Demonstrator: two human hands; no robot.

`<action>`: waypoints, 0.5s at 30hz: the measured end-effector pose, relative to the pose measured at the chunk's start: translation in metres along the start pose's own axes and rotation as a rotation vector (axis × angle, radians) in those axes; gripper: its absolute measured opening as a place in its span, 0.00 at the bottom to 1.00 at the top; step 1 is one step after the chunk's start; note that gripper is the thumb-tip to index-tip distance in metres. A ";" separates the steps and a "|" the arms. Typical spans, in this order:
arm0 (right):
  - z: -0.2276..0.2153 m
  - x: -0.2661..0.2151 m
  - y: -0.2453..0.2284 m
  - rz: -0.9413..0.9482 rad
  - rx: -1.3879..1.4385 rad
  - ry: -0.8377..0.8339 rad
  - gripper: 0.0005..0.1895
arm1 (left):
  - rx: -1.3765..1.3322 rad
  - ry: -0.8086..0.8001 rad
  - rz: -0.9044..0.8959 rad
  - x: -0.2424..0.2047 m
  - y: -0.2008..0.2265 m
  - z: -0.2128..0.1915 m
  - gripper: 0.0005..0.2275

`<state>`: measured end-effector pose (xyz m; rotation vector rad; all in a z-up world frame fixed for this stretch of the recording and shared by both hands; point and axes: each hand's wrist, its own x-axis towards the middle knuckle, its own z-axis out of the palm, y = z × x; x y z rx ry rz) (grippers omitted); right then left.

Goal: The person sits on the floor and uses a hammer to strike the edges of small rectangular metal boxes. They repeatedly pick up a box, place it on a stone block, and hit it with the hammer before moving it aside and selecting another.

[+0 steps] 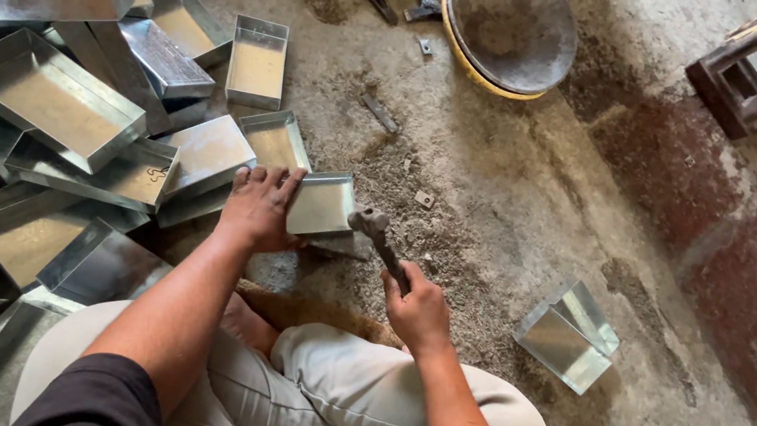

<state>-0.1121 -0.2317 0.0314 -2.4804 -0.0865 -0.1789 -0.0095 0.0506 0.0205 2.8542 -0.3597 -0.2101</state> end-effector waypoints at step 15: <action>-0.134 -0.010 -0.060 -0.542 0.553 0.742 0.21 | -0.681 0.216 0.211 0.023 -0.011 0.070 0.59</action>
